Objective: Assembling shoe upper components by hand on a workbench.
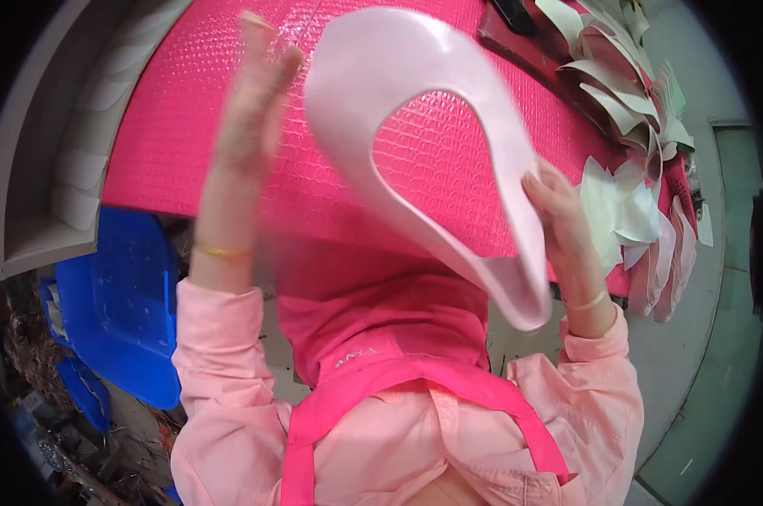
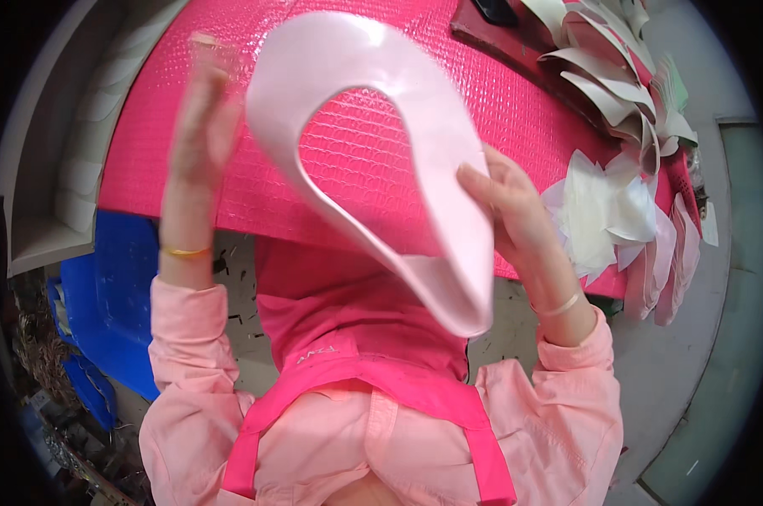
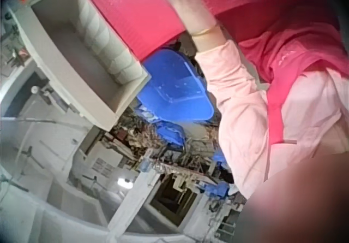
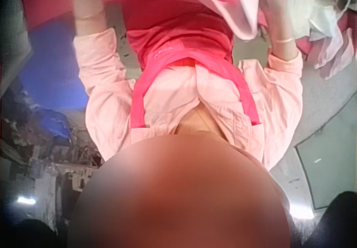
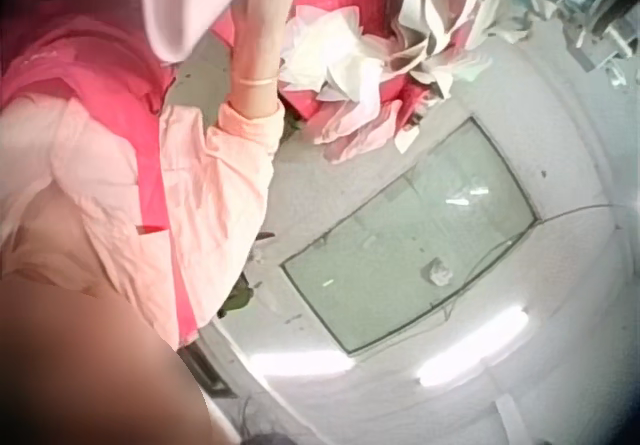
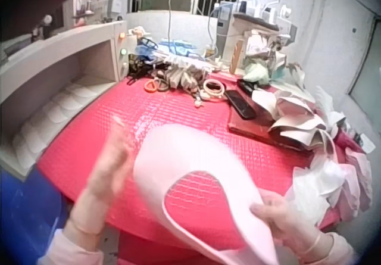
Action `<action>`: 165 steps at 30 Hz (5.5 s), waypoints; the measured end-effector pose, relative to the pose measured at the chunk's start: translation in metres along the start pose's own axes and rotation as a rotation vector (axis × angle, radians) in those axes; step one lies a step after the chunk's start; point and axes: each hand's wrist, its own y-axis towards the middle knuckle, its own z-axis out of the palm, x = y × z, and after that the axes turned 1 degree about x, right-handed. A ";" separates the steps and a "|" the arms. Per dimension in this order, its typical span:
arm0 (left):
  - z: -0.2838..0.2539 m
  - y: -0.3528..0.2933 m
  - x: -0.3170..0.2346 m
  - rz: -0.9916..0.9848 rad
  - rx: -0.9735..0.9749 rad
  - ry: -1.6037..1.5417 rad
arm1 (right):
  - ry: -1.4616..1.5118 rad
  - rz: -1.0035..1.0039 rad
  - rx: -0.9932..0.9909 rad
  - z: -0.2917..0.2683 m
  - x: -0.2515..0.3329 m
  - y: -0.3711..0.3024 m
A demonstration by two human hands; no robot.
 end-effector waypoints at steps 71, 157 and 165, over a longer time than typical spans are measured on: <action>0.102 -0.073 0.025 -0.073 0.384 0.459 | -0.756 -0.414 -0.530 0.019 0.122 0.043; 0.081 -0.056 0.114 0.684 0.477 1.528 | -2.620 -0.515 0.281 -0.020 -0.033 0.034; 0.086 -0.051 0.104 0.489 0.460 1.368 | -2.582 -0.646 0.249 -0.017 -0.032 0.028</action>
